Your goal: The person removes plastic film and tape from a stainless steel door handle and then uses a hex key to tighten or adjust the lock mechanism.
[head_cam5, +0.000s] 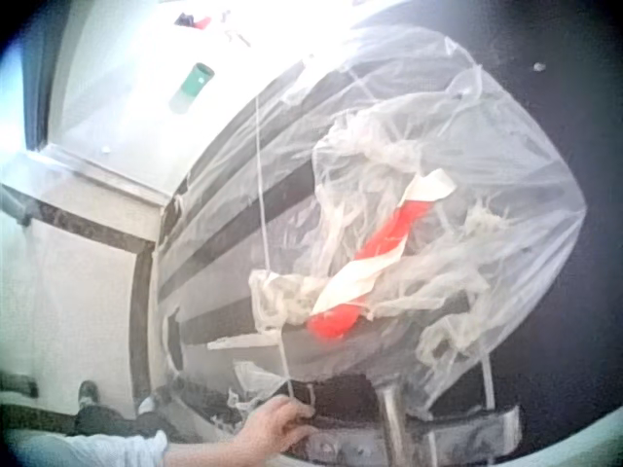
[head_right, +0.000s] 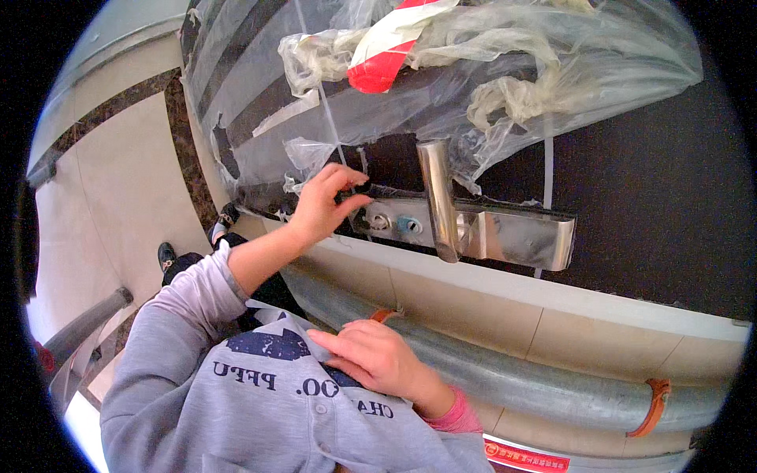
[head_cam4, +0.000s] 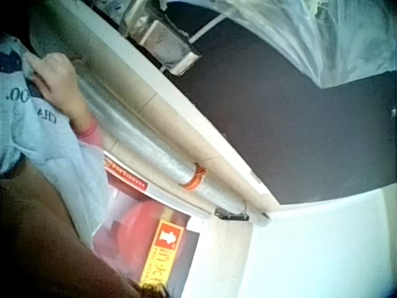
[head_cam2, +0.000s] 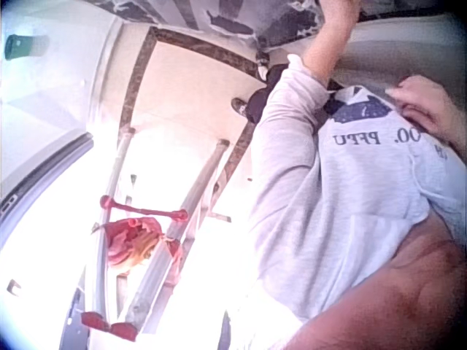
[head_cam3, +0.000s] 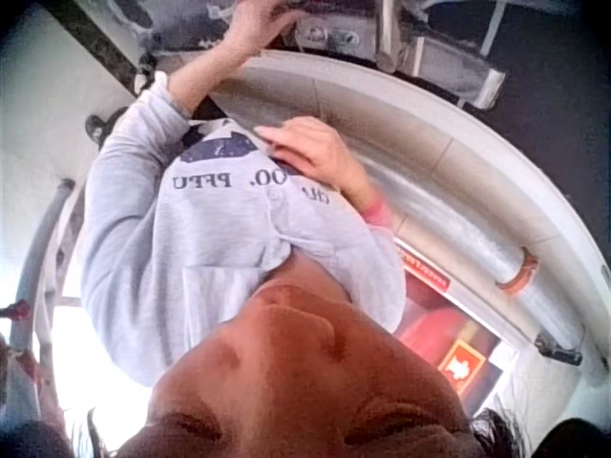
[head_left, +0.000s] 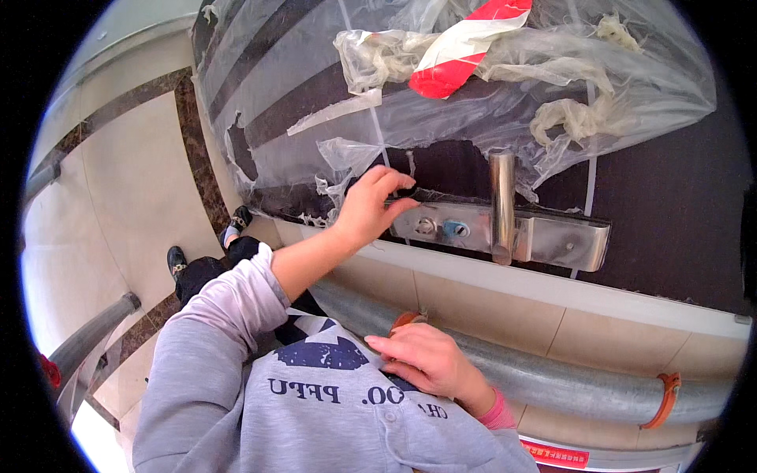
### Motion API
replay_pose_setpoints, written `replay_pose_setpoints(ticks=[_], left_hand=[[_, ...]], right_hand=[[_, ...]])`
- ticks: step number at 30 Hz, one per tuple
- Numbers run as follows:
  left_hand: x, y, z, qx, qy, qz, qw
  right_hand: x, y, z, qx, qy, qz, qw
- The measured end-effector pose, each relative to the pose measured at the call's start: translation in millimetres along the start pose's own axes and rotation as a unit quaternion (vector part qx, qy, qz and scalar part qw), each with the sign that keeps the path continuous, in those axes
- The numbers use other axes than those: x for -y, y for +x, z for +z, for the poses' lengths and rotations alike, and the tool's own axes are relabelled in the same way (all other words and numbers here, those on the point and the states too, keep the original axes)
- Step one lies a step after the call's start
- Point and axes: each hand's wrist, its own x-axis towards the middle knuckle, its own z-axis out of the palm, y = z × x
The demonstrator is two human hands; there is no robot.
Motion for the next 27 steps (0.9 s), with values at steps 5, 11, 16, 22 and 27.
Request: replay_pose_setpoints(ticks=[5,11,16,22,27], left_hand=[[-4,-6,23,-0.079,-0.061,-0.077,0.992],[0,-7,38,-0.115,-0.106,-0.101,0.982],[0,-4,35,-0.065,-0.009,-0.04,0.997],[-9,-18,17,-0.056,0.016,0.022,0.998],[-12,-16,11,-0.052,-0.048,-0.053,0.996]], right_hand=[[-5,-5,5,-0.013,0.041,0.019,0.999],[-9,-8,10,-0.024,0.07,0.031,0.997],[-10,-10,10,-0.025,0.085,0.039,0.995],[-11,-10,12,-0.028,0.091,0.04,0.995],[-11,-5,13,-0.026,0.099,0.037,0.994]])
